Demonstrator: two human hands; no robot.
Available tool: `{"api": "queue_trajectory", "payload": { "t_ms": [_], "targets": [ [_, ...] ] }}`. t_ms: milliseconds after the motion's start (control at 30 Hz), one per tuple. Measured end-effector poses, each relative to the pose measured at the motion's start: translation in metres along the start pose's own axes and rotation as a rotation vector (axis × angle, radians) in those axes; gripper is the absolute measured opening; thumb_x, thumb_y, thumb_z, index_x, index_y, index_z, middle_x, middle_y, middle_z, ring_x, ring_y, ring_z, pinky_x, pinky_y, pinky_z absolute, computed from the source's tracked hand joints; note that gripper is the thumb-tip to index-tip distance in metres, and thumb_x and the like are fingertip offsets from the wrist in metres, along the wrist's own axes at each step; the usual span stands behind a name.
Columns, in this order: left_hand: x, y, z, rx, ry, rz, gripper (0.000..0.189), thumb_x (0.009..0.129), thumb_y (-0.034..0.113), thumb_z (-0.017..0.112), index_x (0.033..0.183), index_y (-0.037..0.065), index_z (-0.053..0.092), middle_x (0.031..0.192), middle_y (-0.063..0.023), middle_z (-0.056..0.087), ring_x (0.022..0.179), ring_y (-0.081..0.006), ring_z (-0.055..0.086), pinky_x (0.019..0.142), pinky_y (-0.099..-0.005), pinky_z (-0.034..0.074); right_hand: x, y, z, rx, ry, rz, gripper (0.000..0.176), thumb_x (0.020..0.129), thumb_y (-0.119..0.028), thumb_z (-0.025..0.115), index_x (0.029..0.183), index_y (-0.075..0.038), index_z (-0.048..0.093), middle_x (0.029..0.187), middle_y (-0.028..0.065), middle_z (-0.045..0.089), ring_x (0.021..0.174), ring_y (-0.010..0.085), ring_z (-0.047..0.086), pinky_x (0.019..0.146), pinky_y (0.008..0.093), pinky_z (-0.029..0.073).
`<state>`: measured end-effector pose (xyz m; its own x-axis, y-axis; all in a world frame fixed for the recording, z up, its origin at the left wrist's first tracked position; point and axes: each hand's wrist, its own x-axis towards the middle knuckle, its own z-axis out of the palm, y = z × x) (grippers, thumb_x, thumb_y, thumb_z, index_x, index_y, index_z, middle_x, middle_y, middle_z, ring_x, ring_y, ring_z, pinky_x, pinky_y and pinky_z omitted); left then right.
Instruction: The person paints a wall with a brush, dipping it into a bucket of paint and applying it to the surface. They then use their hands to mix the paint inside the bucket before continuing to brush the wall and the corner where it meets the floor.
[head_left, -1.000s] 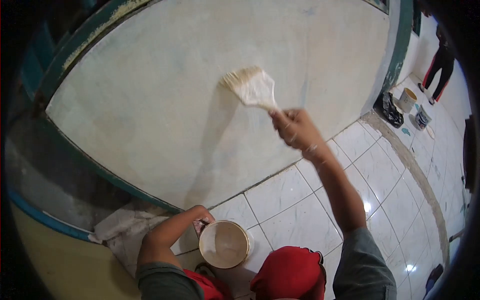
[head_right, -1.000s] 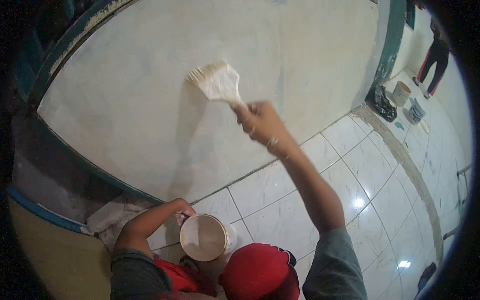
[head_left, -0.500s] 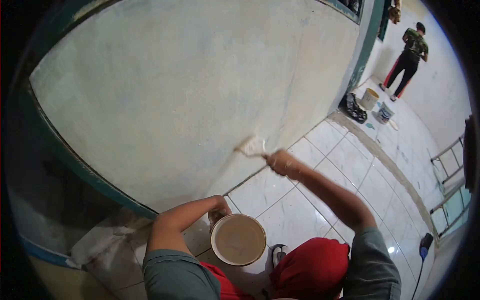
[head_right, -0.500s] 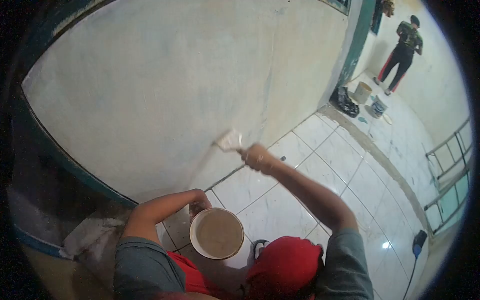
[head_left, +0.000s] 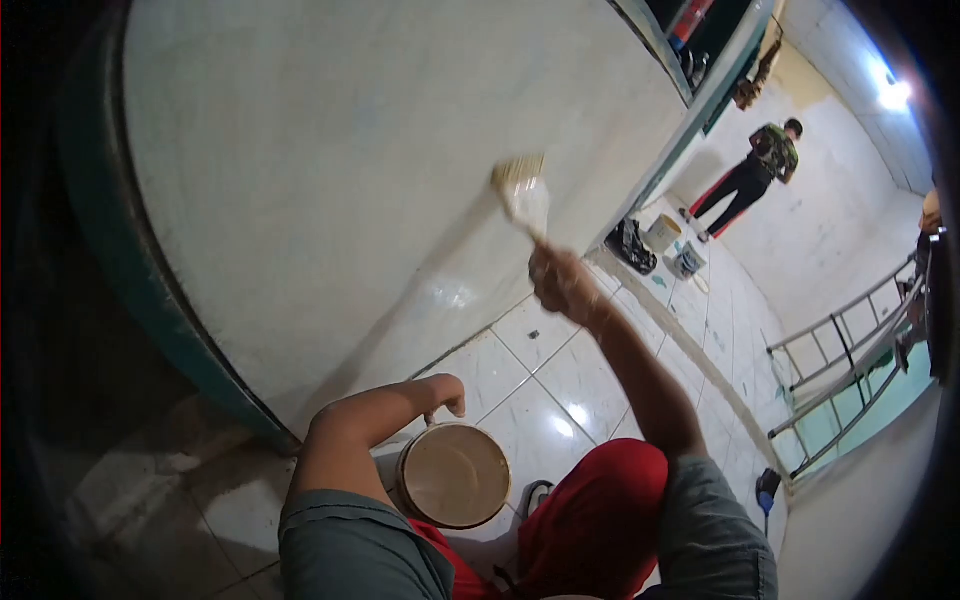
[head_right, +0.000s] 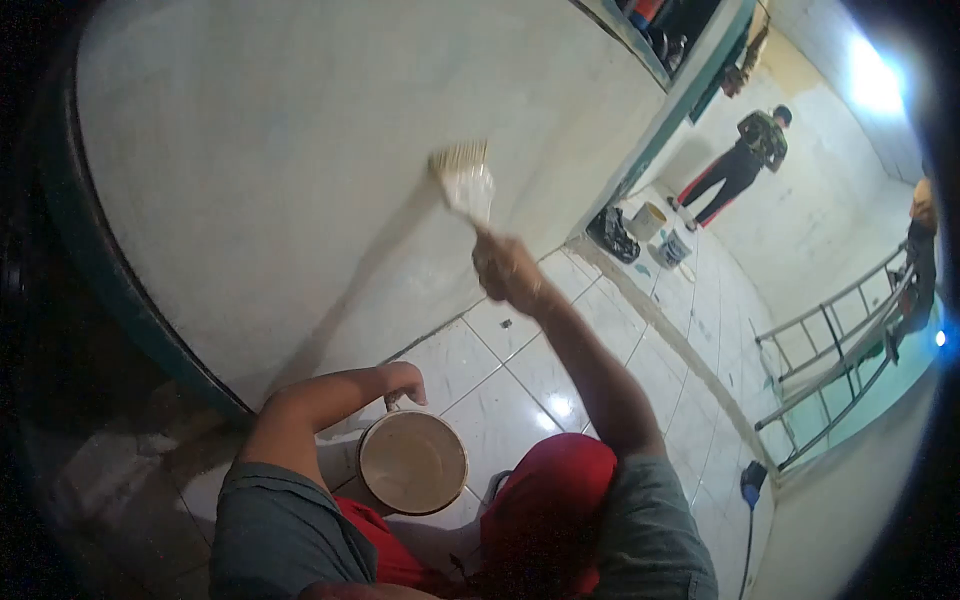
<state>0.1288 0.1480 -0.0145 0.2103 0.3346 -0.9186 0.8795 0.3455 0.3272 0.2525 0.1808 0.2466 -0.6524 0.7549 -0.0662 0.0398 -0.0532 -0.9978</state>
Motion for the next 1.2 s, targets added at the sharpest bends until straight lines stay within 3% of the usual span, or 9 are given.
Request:
{"api": "queue_trajectory", "payload": {
  "t_ms": [67, 100, 167, 267, 400, 433, 667, 1000, 1200],
  "targets": [
    [0.025, -0.004, -0.002, -0.122, 0.045, 0.041, 0.076, 0.073, 0.041, 0.060, 0.120, -0.012, 0.032, 0.123, -0.0277, 0.035, 0.108, -0.0334, 0.044, 0.082, -0.0440, 0.043, -0.002, 0.054, -0.015, -0.031, -0.092, 0.093, 0.033, 0.083, -0.041, 0.048, 0.069, -0.012, 0.042, 0.051, -0.0072, 0.030, 0.036, 0.0036, 0.025, 0.031, 0.0184, 0.021],
    [0.044, -0.016, -0.004, -0.160, 0.102, 0.213, 0.068, 0.074, 0.040, 0.058, 0.118, -0.008, 0.036, 0.114, -0.0259, 0.043, 0.089, -0.0299, 0.051, 0.071, -0.0418, 0.046, -0.009, 0.076, -0.018, -0.147, -0.150, 0.180, 0.031, 0.082, -0.039, 0.050, 0.071, -0.010, 0.044, 0.053, -0.0061, 0.031, 0.037, 0.0045, 0.028, 0.032, 0.0191, 0.022],
    [0.034, -0.001, -0.009, -0.296, -0.031, 0.014, 0.071, 0.077, 0.032, 0.058, 0.129, -0.001, 0.022, 0.129, -0.0229, 0.030, 0.122, -0.0291, 0.026, 0.089, -0.0439, 0.039, -0.011, 0.131, -0.020, -0.347, -0.120, 0.370, 0.036, 0.083, -0.039, 0.049, 0.067, -0.007, 0.046, 0.050, -0.0045, 0.033, 0.036, 0.0073, 0.028, 0.032, 0.0220, 0.022],
    [0.061, -0.003, -0.012, -0.208, 0.019, 0.060, 0.075, 0.079, 0.039, 0.054, 0.130, -0.001, 0.016, 0.128, -0.0189, 0.034, 0.118, -0.0256, 0.034, 0.089, -0.0407, 0.039, -0.005, 0.154, -0.004, -0.424, -0.023, 0.536, 0.039, 0.083, -0.040, 0.048, 0.063, -0.006, 0.047, 0.047, -0.0037, 0.033, 0.036, 0.0084, 0.027, 0.032, 0.0230, 0.022],
    [0.006, 0.009, -0.008, 0.137, -0.011, -0.006, 0.081, 0.076, 0.060, 0.042, 0.121, -0.006, 0.035, 0.109, -0.0176, 0.053, 0.091, -0.0227, 0.055, 0.074, -0.0304, 0.044, 0.006, 0.126, -0.009, -0.497, 0.032, 0.470, 0.040, 0.082, -0.040, 0.051, 0.060, -0.006, 0.049, 0.045, -0.0037, 0.033, 0.034, 0.0072, 0.026, 0.031, 0.0229, 0.020],
    [0.016, 0.006, -0.012, 0.158, -0.121, 0.008, 0.081, 0.074, 0.065, 0.039, 0.107, -0.008, 0.049, 0.082, -0.0159, 0.060, 0.065, -0.0200, 0.056, 0.056, -0.0265, 0.043, 0.007, 0.110, -0.012, -0.504, 0.063, 0.505, 0.037, 0.081, -0.037, 0.051, 0.061, -0.007, 0.050, 0.046, -0.0044, 0.033, 0.034, 0.0064, 0.026, 0.031, 0.0223, 0.019],
    [0.007, 0.000, 0.003, -0.153, -0.057, 0.110, 0.065, 0.072, 0.058, 0.051, 0.080, -0.006, 0.054, 0.056, -0.0096, 0.050, 0.038, -0.0135, 0.037, 0.039, -0.0264, 0.034, -0.004, -0.002, -0.083, -0.439, 0.161, 0.195, 0.021, 0.078, -0.025, 0.053, 0.064, -0.010, 0.052, 0.047, -0.0082, 0.030, 0.035, 0.0033, 0.024, 0.032, 0.0197, 0.016],
    [0.038, 0.009, 0.006, 0.127, -0.275, 0.018, 0.079, 0.075, 0.066, 0.035, 0.094, -0.008, 0.053, 0.065, -0.0106, 0.054, 0.042, -0.0124, 0.043, 0.042, -0.0250, 0.038, 0.008, -0.003, -0.128, -0.202, 0.376, -0.062, 0.035, 0.082, -0.037, 0.051, 0.057, -0.017, 0.038, 0.048, -0.0091, 0.023, 0.037, 0.0020, 0.017, 0.033, 0.0206, 0.011],
    [0.028, 0.007, 0.005, 0.160, -0.286, -0.077, 0.084, 0.074, 0.068, 0.032, 0.104, -0.009, 0.049, 0.103, -0.0188, 0.054, 0.075, -0.0214, 0.054, 0.056, -0.0261, 0.041, 0.035, 0.006, -0.157, 0.080, 0.386, -0.107, 0.034, 0.082, -0.038, 0.050, 0.063, -0.010, 0.044, 0.050, -0.0073, 0.029, 0.037, 0.0034, 0.022, 0.034, 0.0204, 0.014]
  ]
}}
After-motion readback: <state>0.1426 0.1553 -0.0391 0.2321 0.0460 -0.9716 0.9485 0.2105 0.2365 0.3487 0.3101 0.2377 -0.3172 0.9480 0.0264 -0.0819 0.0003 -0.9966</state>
